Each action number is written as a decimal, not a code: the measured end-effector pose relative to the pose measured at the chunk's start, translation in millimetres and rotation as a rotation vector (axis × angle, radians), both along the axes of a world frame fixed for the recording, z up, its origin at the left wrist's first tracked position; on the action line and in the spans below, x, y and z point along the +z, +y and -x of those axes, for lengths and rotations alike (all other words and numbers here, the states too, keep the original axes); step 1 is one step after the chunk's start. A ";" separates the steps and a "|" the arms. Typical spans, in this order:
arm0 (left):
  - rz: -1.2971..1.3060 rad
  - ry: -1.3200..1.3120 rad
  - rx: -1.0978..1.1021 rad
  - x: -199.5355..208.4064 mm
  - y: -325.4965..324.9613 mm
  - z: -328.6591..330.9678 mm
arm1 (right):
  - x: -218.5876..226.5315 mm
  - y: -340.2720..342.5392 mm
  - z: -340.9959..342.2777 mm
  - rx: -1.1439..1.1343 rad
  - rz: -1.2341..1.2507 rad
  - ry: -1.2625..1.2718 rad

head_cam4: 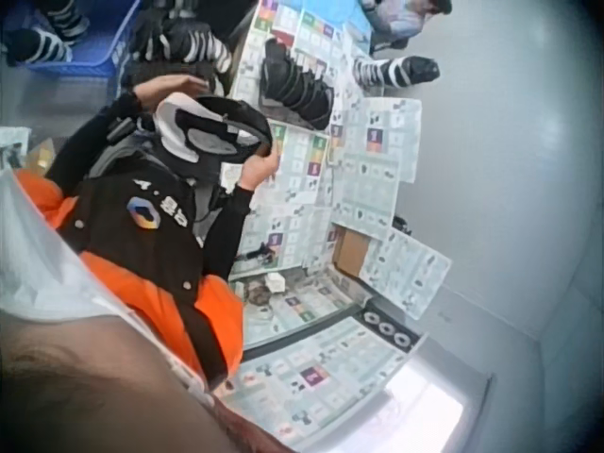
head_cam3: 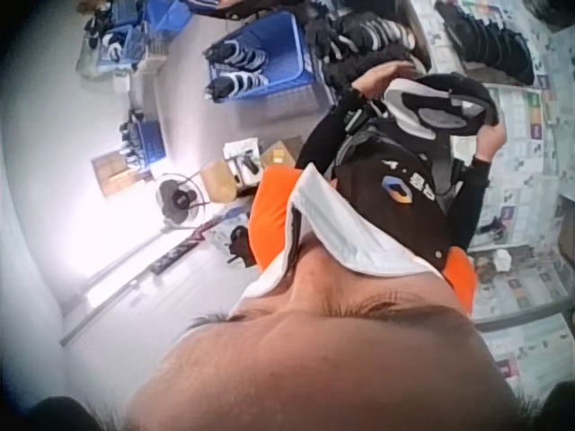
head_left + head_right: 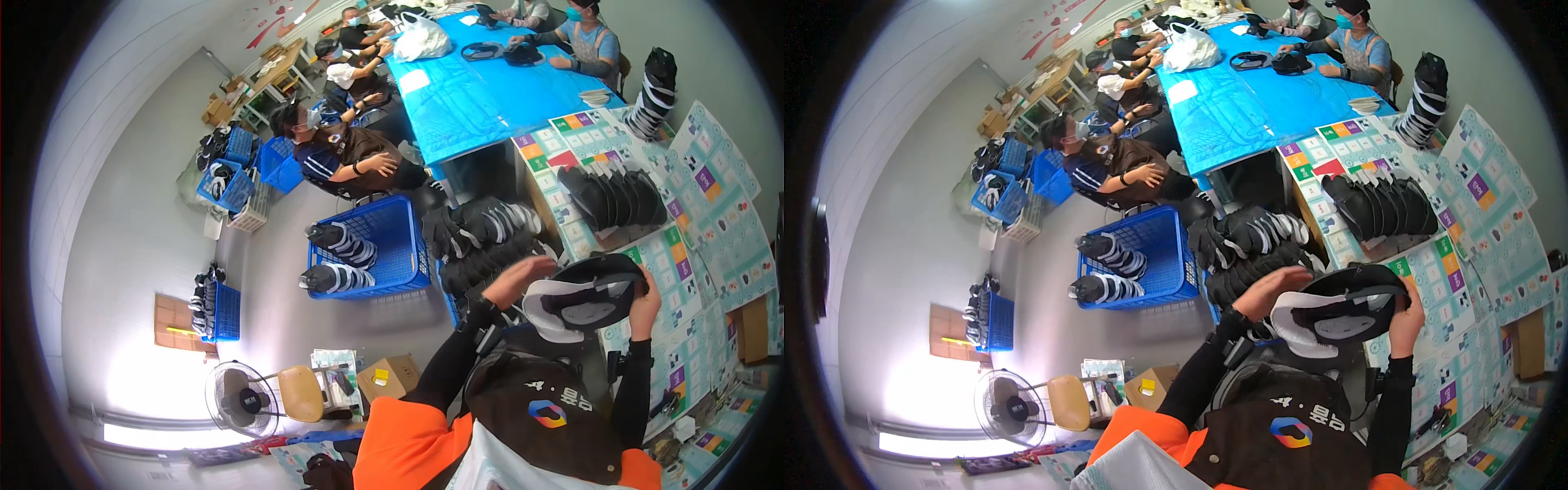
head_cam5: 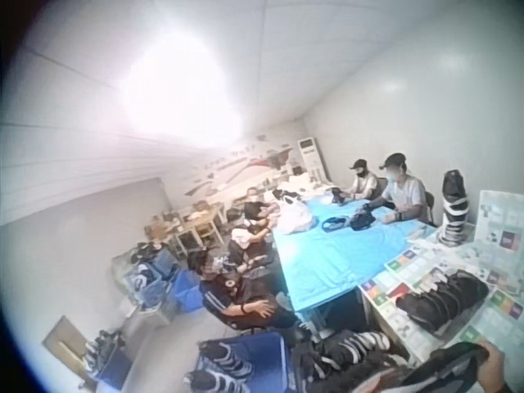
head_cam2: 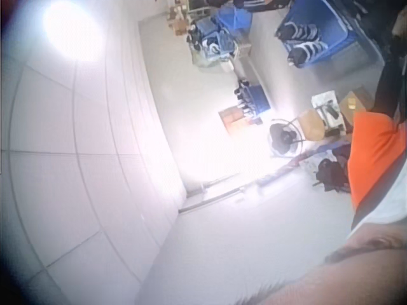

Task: The person applies adhesive from a metal container using a small tool, then handles several black shoe components, turning them over and placing them on the work surface.

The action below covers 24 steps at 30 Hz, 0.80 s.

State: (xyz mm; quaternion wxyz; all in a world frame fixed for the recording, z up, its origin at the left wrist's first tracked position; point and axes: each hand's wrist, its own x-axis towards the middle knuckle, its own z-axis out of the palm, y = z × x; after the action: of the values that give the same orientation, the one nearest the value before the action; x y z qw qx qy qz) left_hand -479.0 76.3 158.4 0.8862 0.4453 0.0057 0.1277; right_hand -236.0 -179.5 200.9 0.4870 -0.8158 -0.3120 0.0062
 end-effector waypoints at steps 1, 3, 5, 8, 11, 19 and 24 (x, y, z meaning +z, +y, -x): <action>0.103 0.104 0.002 -3.0 -15.6 -7.4 | -11.7 -3.5 -7.0 0.023 0.011 0.012; 0.147 0.264 0.001 -11.0 -38.6 -33.1 | -46.0 -4.8 -16.9 0.106 -0.046 0.073; -0.030 0.338 -0.019 -13.1 -47.2 -54.0 | -59.1 -0.7 -18.8 0.168 -0.045 0.187; -0.047 0.395 -0.008 -19.8 -56.9 -63.9 | -36.2 13.9 -6.7 0.312 -0.125 0.399; 0.221 0.225 0.062 -9.3 -79.5 -63.3 | -46.9 8.3 -13.8 0.282 -0.210 0.578; 0.140 0.304 0.382 31.6 -58.3 -60.3 | -54.5 7.5 -15.6 0.217 -0.386 0.637; -0.143 0.382 0.514 20.0 -51.3 -62.7 | -67.5 13.8 -24.3 0.184 -0.359 0.614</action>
State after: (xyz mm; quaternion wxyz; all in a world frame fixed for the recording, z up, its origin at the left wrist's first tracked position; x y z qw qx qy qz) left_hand -416.3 25.0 178.4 0.7743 0.5065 0.2750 0.2614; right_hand -211.7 -165.7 133.4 0.6906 -0.6460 -0.2198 0.2396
